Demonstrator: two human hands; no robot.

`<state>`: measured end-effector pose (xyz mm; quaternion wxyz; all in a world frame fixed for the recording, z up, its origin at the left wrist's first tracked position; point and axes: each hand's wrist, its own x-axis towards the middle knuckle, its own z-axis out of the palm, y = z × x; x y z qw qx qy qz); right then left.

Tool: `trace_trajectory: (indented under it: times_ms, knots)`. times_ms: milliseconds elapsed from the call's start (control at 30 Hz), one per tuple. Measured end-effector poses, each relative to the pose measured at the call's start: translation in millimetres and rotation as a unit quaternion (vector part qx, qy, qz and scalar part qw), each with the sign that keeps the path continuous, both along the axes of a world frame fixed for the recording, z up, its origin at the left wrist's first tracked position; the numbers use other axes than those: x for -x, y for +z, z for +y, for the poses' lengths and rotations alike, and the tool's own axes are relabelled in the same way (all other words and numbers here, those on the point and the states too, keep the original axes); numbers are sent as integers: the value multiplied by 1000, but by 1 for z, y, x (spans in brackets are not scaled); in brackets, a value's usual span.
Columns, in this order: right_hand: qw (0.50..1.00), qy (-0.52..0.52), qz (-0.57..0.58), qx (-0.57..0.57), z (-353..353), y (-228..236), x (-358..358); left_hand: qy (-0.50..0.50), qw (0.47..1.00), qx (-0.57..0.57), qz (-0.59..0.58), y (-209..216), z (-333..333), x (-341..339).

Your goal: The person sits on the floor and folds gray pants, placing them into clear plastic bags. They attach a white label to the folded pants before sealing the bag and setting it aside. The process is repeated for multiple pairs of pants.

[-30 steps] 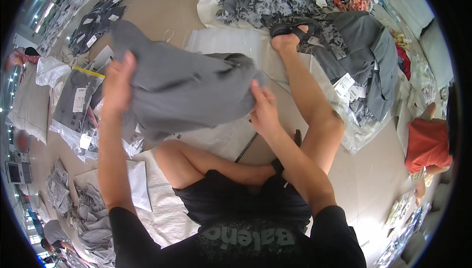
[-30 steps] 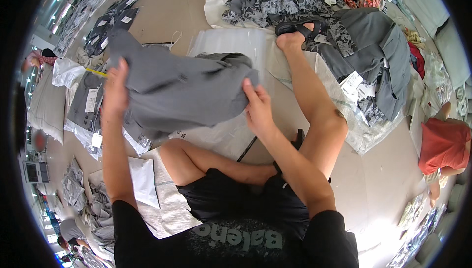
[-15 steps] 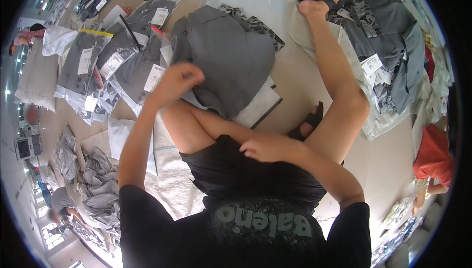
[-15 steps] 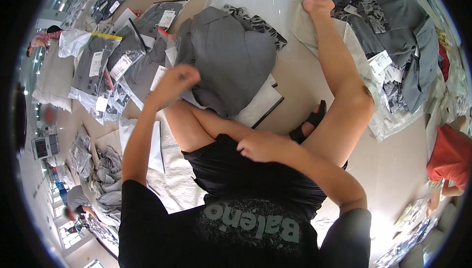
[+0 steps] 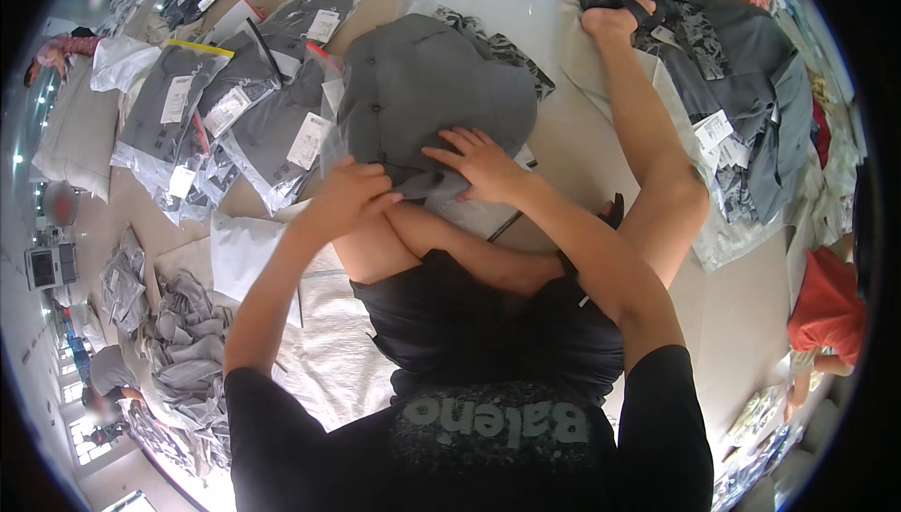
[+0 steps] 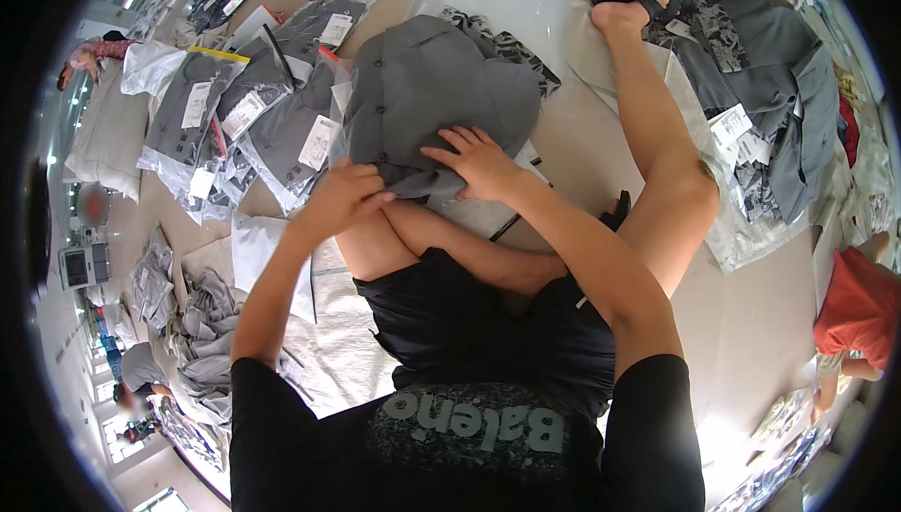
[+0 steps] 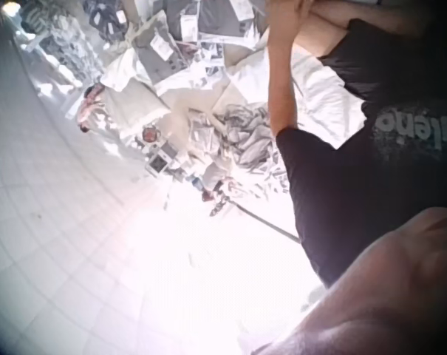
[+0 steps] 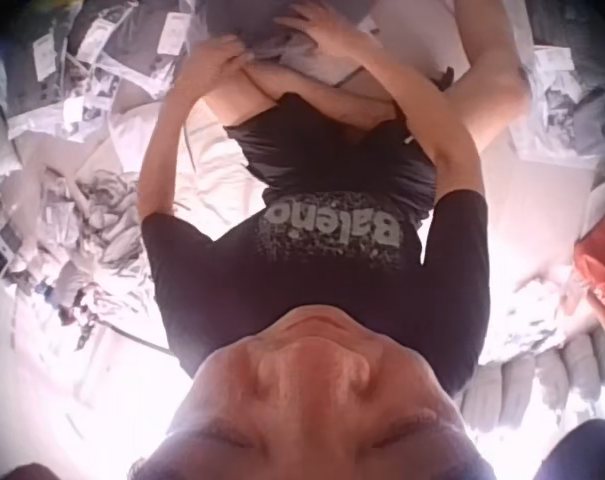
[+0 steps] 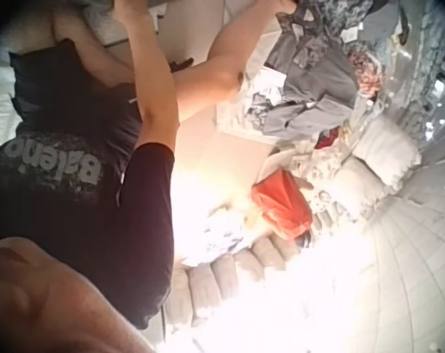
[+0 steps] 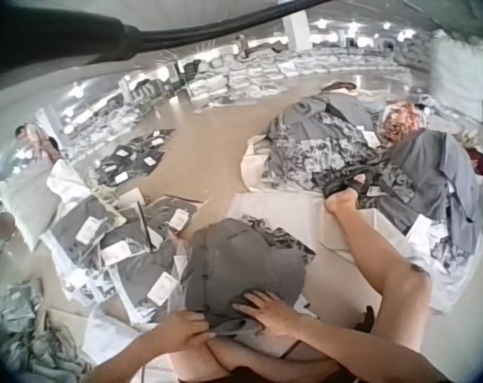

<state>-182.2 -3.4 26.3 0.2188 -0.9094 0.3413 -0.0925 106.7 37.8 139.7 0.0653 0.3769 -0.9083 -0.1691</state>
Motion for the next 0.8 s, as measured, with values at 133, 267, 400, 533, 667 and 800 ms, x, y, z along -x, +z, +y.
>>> trace_trajectory:
  times_ms: [133,267,400,533,667,800]
  knots:
    - [982,8,-165,-88,-38,46,-7,63,984,-102,135,87,-8,-13]
    - [991,13,-49,-120,-94,123,-17,127,985,-48,104,139,-22,-34]
    - [986,25,-148,-70,-122,239,-5,258,964,-14,-69,131,-56,-65]
    - [998,18,-57,-10,-113,357,-16,288,957,18,20,130,-87,-97]
    - [974,-82,-192,-89,-97,452,52,290,915,219,175,219,-132,-62]
    - [894,55,-384,-222,-88,463,82,374,867,192,268,273,-117,-54]
